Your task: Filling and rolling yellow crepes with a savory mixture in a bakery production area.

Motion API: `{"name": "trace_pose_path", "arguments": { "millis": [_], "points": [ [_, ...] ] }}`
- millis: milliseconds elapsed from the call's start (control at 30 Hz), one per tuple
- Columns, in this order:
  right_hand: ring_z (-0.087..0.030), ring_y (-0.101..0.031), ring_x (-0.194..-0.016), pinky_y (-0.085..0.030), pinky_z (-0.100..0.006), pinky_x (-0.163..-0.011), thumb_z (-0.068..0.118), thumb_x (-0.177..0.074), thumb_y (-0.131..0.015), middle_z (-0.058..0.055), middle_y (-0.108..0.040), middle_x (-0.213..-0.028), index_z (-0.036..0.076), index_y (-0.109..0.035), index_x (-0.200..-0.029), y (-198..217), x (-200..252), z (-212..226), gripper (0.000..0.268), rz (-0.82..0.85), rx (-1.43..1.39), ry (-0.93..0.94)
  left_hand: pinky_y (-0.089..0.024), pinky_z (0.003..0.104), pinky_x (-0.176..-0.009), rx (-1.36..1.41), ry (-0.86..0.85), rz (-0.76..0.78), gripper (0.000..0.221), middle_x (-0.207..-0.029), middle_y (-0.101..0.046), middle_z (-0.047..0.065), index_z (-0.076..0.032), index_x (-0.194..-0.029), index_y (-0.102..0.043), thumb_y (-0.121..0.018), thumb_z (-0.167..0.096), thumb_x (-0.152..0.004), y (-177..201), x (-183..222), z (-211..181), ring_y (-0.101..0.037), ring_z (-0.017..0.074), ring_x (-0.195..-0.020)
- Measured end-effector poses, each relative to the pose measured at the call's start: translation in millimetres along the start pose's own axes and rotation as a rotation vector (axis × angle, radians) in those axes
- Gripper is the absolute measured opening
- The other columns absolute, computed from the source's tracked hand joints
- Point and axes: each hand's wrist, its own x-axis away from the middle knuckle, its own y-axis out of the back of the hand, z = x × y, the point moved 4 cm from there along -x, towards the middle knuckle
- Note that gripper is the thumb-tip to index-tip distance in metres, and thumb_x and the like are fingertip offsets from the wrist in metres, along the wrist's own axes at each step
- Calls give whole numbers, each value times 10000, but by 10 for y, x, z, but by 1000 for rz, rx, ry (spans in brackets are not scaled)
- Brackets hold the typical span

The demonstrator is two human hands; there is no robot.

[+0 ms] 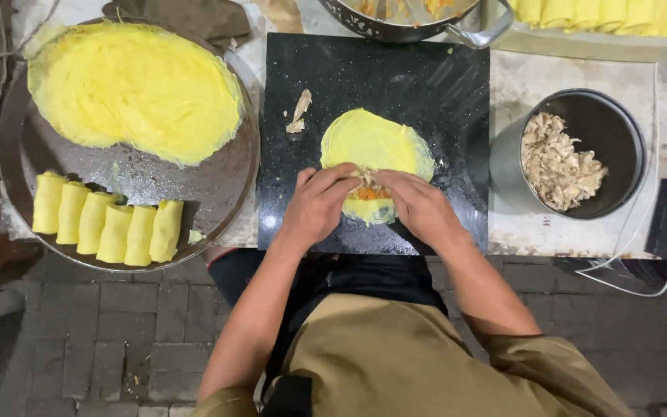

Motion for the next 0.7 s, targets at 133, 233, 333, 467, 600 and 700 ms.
{"name": "trace_pose_path", "arguments": {
  "millis": [133, 233, 333, 467, 600, 700],
  "points": [
    [-240, -692, -1013, -559, -366, -908, 2, -953, -610, -42, -727, -1077, 101, -729, -1057, -23, -11, -91, 186, -131, 15, 24, -434, 335, -904, 70, 75, -5, 183, -1136, -652, -6, -173, -1085, -703, -572, -98, -981, 1, -10, 39, -662, 184, -1024],
    [-185, -681, -960, -574, -321, -884, 69, -934, -666, 28, -696, -1031, 138, -731, -1003, 23, 3, -149, 118, -173, 61, 8, -444, 299, -898, 66, 49, -32, 153, -1058, -656, -13, -155, -1065, -698, -577, -100, -989, -17, -13, 47, -668, 166, -975],
    [-241, -681, -893, -578, -369, -826, 20, -939, -633, -33, -715, -978, 117, -736, -1022, 106, -20, -111, 164, -118, -13, -3, -472, 318, -906, 37, 38, -21, 157, -1033, -698, 11, -152, -1042, -721, -581, -105, -990, 25, -46, 28, -675, 185, -1005],
    [-273, -690, -933, -558, -386, -855, -28, -893, -651, -74, -732, -1001, 82, -740, -1021, 275, -27, -232, 191, -90, 25, 23, -496, 365, -905, -65, 84, -25, 184, -1017, -726, 92, -116, -1078, -732, -587, -88, -968, 137, -117, 275, -673, 259, -1035],
    [-337, -688, -935, -558, -414, -824, -54, -871, -718, -148, -717, -993, -9, -723, -1027, 585, -130, -329, 163, -178, 67, -21, -515, 441, -834, -270, 165, -160, 213, -947, -685, 179, -7, -1075, -712, -738, -130, -903, 496, -413, 465, -660, 376, -927],
    [-349, -656, -1056, -534, -411, -917, -30, -894, -701, -187, -685, -1113, -40, -683, -1159, 584, -237, -342, 266, -130, 109, -68, -495, 351, -873, -434, 224, -55, 328, -937, -668, 137, 11, -1079, -695, -832, -167, -841, 436, -519, 627, -666, 295, -901]
  ]
}}
